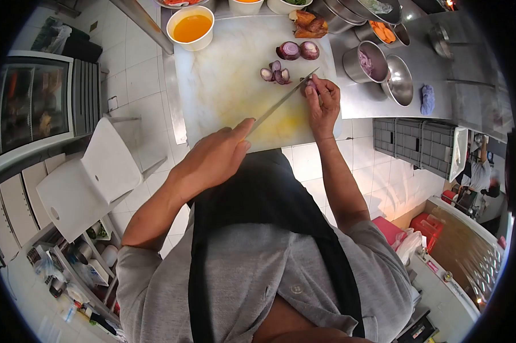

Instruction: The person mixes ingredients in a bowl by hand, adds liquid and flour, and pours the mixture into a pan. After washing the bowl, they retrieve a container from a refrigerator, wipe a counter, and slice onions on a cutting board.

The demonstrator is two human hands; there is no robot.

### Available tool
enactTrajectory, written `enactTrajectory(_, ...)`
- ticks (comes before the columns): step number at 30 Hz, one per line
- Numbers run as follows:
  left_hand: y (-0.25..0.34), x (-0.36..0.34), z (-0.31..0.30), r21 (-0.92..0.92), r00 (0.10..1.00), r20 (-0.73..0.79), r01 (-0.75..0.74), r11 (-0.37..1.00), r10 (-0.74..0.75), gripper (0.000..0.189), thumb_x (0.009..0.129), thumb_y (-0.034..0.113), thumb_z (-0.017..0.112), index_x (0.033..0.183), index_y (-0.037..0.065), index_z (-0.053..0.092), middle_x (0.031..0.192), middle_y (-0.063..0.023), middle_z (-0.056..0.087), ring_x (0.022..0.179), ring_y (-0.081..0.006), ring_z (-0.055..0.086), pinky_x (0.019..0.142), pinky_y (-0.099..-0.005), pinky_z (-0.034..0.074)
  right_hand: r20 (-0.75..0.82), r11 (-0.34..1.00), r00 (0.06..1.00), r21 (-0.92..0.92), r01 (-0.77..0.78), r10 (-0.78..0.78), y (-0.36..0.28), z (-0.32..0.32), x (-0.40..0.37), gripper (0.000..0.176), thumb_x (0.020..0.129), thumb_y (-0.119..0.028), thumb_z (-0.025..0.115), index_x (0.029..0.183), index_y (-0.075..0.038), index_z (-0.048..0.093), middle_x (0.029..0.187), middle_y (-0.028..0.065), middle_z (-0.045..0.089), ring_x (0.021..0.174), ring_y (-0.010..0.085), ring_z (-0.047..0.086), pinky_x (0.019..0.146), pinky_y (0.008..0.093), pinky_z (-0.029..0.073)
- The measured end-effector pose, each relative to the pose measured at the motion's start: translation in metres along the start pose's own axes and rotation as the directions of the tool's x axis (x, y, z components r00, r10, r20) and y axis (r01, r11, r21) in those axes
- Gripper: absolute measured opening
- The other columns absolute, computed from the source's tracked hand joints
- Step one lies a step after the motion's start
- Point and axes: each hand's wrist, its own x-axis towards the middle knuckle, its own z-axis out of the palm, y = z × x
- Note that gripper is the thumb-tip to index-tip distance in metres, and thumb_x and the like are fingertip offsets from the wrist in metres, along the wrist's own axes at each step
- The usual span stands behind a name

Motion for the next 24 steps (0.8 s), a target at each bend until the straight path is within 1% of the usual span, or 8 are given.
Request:
enactTrajectory(6,-0.003,0.017,0.004,-0.001,0.998,0.044,0.039,0.999,-0.039,0.043,0.091,0.016,0.048,0.130,-0.001,0.041,0.097,-0.0268,0.059,0.091,-0.0410,0.057,0.081,-0.0438,0.044,0.010,1.000,1.000,0.016,-0.014,0.014,0.008,0.002,0.001,0.028,0.085,-0.007,0.063,0.113,-0.007,0.064,0.107,0.0086,0.051,0.095,0.0160,0.053,0.081,0.0263,0.048)
enactTrajectory(8,-0.021,0.050,0.040,0.011,0.996,-0.064,-0.066,0.998,0.067,0.042,0.091,0.016,0.049,0.130,0.000,0.042,0.097,-0.0271,0.060,0.090,-0.0410,0.058,0.080,-0.0439,0.045,0.023,0.999,1.000,-0.034,0.012,-0.011,0.000,0.000,0.000,0.027,0.086,-0.006,0.062,0.112,-0.006,0.064,0.108,0.0087,0.050,0.095,0.0162,0.053,0.081,0.0266,0.048)
enactTrajectory(9,-0.029,0.065,0.052,0.026,0.984,-0.128,-0.120,0.992,0.122,0.042,0.091,0.016,0.050,0.130,0.001,0.043,0.097,-0.0272,0.060,0.090,-0.0411,0.058,0.080,-0.0439,0.045,0.020,1.000,1.000,0.003,0.002,-0.002,0.001,0.001,-0.001,0.028,0.084,-0.007,0.064,0.112,-0.006,0.063,0.106,0.0095,0.052,0.094,0.0184,0.053,0.081,0.0282,0.047)
enactTrajectory(14,-0.030,0.085,0.044,0.018,0.991,-0.108,-0.082,0.996,0.084,0.044,0.091,0.020,0.049,0.131,0.003,0.042,0.097,-0.0276,0.060,0.090,-0.0410,0.057,0.080,-0.0439,0.044,0.025,0.996,0.997,0.037,0.079,-0.080,0.008,-0.009,0.001,0.041,0.075,-0.010,0.070,0.113,-0.005,0.055,0.102,0.0130,0.055,0.092,0.0258,0.054,0.081,0.0328,0.046)
enactTrajectory(17,-0.034,0.076,0.036,0.020,0.990,-0.117,-0.074,0.997,0.076,0.045,0.092,0.021,0.048,0.132,0.002,0.041,0.097,-0.0277,0.059,0.090,-0.0408,0.057,0.081,-0.0442,0.044,0.320,0.992,0.947,-0.129,0.011,0.031,-0.012,-0.034,0.006,0.047,0.071,-0.011,0.072,0.113,-0.005,0.050,0.103,0.0140,0.055,0.093,0.0278,0.055,0.081,0.0339,0.046)
enactTrajectory(18,-0.035,0.074,0.036,0.020,0.989,-0.122,-0.081,0.997,0.083,0.045,0.092,0.022,0.047,0.132,0.002,0.041,0.097,-0.0278,0.059,0.090,-0.0408,0.057,0.081,-0.0443,0.044,0.379,0.951,0.923,-0.255,0.177,-0.070,-0.017,-0.039,0.012,0.049,0.069,-0.008,0.070,0.115,-0.007,0.053,0.101,0.0105,0.056,0.093,0.0214,0.057,0.084,0.0335,0.046)
enactTrajectory(21,-0.034,0.071,0.036,0.048,0.990,-0.107,-0.089,0.995,0.094,0.044,0.092,0.021,0.044,0.133,0.004,0.040,0.096,-0.0269,0.059,0.091,-0.0398,0.057,0.081,-0.0452,0.044,0.560,0.937,0.825,-0.324,0.132,0.078,-0.019,-0.049,0.023,0.052,0.071,-0.008,0.073,0.119,-0.008,0.053,0.101,0.0082,0.057,0.094,0.0200,0.057,0.085,0.0314,0.045)
enactTrajectory(24,-0.022,0.057,0.026,-0.022,0.985,-0.143,-0.105,0.994,0.100,0.044,0.092,0.019,0.046,0.132,0.001,0.040,0.101,-0.0278,0.058,0.092,-0.0404,0.056,0.082,-0.0427,0.043,0.404,0.989,0.907,0.033,-0.144,0.118,-0.009,-0.036,0.031,0.055,0.071,-0.013,0.077,0.120,-0.006,0.054,0.104,0.0109,0.058,0.095,0.0218,0.058,0.085,0.0315,0.046)
